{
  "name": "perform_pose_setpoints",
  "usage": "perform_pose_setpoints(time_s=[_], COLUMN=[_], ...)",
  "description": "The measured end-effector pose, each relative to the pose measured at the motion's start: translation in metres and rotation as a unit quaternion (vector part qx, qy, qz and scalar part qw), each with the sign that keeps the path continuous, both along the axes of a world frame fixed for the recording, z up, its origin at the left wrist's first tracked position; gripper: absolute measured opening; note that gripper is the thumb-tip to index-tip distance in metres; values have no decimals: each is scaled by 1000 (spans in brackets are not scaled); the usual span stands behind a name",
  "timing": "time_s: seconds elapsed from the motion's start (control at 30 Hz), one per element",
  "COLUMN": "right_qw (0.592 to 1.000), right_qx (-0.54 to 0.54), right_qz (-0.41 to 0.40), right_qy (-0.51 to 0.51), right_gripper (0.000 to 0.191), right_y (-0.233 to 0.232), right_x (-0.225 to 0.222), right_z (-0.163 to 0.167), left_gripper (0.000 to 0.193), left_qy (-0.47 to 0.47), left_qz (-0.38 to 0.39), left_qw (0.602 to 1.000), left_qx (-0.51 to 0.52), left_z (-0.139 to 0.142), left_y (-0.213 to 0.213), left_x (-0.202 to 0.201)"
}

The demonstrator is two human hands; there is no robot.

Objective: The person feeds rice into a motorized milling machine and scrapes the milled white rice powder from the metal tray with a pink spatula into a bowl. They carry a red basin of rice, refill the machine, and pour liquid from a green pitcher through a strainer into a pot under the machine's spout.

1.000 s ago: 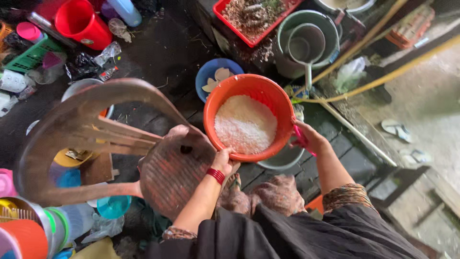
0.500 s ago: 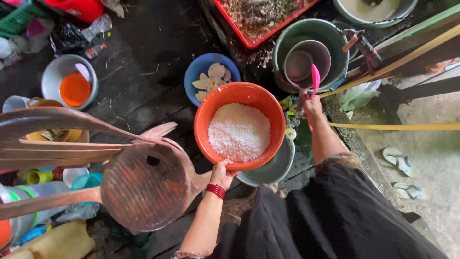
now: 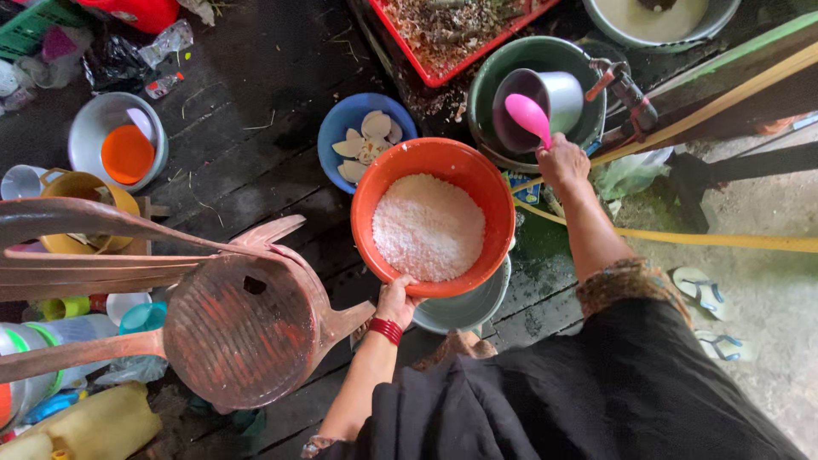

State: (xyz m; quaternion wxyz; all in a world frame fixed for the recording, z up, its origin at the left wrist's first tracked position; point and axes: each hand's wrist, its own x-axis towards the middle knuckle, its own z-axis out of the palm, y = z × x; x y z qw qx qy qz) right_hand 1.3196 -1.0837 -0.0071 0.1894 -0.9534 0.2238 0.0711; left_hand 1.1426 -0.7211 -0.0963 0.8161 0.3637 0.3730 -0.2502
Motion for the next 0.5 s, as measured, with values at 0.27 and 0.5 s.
perform_pose_setpoints(time_s=[0.27, 0.5], right_qw=[996, 913], right_qx=[-67, 385], right_qz=[56, -123], right_qy=[23, 58], right_gripper=[28, 17], right_y=[-9, -12], right_x=[18, 28], right_z=[-32, -33], left_gripper=[27, 35], left_qy=[6, -18], left_qz=[4, 9], left_qw=[999, 999], left_qx=[32, 44], left_z=[-9, -3], left_y=[-8, -12], left_x=[11, 24])
